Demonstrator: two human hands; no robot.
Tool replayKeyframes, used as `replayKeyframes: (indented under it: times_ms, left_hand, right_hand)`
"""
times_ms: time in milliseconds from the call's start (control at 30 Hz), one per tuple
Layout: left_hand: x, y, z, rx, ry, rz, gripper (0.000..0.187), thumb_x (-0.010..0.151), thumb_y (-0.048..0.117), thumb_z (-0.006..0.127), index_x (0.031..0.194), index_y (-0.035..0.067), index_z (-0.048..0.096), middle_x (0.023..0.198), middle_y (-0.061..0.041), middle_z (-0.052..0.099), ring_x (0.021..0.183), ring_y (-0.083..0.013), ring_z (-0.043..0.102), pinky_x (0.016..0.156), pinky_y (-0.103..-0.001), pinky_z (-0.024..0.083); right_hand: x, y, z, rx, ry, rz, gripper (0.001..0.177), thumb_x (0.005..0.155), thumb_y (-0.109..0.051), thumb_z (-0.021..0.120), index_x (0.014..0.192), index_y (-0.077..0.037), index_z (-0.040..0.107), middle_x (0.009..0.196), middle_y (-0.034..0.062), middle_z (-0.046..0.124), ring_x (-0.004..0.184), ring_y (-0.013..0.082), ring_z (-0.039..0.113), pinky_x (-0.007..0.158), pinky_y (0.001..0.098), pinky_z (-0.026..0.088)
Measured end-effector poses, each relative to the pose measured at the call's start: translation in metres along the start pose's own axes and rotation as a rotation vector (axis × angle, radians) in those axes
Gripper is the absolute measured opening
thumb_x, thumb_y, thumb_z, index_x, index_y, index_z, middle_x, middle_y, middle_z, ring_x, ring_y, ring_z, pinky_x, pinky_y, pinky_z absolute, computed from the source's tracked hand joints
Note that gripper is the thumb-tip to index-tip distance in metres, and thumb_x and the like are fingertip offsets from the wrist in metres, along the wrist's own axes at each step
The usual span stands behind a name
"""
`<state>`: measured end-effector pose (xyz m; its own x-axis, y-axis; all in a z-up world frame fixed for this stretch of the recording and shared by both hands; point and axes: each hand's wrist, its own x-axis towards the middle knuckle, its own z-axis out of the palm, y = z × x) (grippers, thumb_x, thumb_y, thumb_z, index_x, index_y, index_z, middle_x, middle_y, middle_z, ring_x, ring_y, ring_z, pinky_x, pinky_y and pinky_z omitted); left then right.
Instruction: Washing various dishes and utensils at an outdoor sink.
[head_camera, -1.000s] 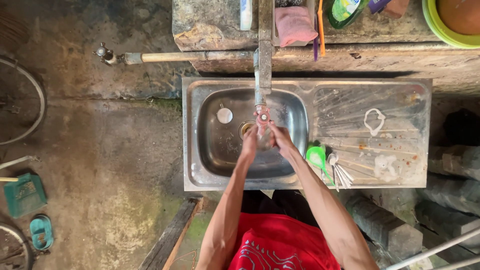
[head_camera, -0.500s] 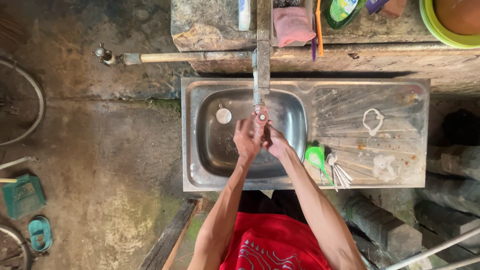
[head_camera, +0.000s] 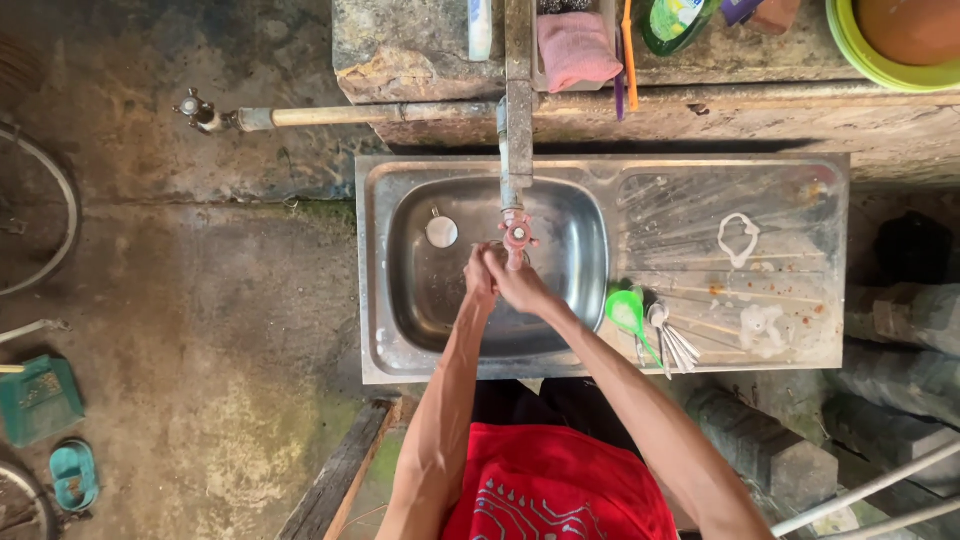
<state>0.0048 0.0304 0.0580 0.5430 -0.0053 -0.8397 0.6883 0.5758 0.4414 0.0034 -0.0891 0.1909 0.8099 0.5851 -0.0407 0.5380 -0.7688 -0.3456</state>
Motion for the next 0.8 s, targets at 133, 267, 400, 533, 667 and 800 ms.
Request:
replayKeyframes:
  times_ms: [133,267,400,533,667,800]
  left_hand:
    - [-0.018,0.001,0.008,-0.151,-0.070,0.078,0.039,0.098,0.046,0.049,0.104,0.015,0.071,0.088,0.001,0.074,0.065,-0.0116,0.067,0.041,-0.026,0.044]
    - [0.041,-0.030,-0.020,-0.157,-0.097,0.172,0.046,0.108,0.045,0.049,0.114,0.006,0.071,0.095,-0.006,0.071,0.073,-0.0145,0.070,0.055,-0.028,0.056]
    - [0.048,-0.023,-0.033,-0.247,-0.535,0.069,0.049,0.108,0.045,0.038,0.121,0.007,0.066,0.096,-0.007,0.073,0.069,-0.0185,0.064,0.046,-0.031,0.047]
    - [0.000,0.005,-0.009,-0.013,-0.246,-0.115,0.051,0.102,0.043,0.029,0.126,0.015,0.064,0.107,-0.002,0.076,0.090,-0.0187,0.073,0.068,-0.037,0.060]
    - [0.021,-0.010,-0.020,0.444,-0.375,0.170,0.045,0.104,0.030,0.041,0.135,0.008,0.065,0.115,-0.012,0.072,0.097,-0.0222,0.069,0.079,-0.036,0.058]
    - [-0.071,0.044,0.037,0.332,-0.787,0.053,0.056,0.107,0.046,0.043,0.144,0.007,0.060,0.143,-0.006,0.062,0.126,-0.0181,0.060,0.102,-0.034,0.051]
  right_hand:
    - [0.006,0.004,0.008,1.629,0.006,0.654,0.037,0.093,-0.004,0.057,0.130,-0.008,0.056,0.115,0.0054,0.066,0.109,0.0190,0.063,0.098,0.0395,0.048]
    - [0.010,-0.016,-0.032,1.043,0.016,0.133,0.031,0.105,-0.013,0.051,0.133,0.002,0.054,0.104,0.0167,0.064,0.097,0.0281,0.064,0.092,0.0418,0.051]
    - [-0.003,-0.009,-0.035,0.207,-0.001,0.134,0.038,0.102,-0.035,0.066,0.105,0.003,0.065,0.084,0.0194,0.069,0.076,0.0335,0.070,0.101,0.0608,0.043]
    - [-0.006,-0.011,-0.046,0.509,0.046,0.258,0.027,0.099,-0.023,0.060,0.102,0.004,0.064,0.085,0.0224,0.067,0.077,0.0377,0.068,0.071,0.0483,0.053]
    - [-0.025,0.030,0.007,1.041,0.112,0.520,0.030,0.102,-0.029,0.061,0.094,-0.002,0.070,0.077,0.0124,0.069,0.069,0.0258,0.068,0.064,0.0405,0.054]
    - [-0.054,0.062,0.021,1.555,-0.029,0.880,0.034,0.100,-0.037,0.064,0.083,-0.008,0.068,0.071,0.0060,0.069,0.063,0.0186,0.073,0.049,0.0298,0.043]
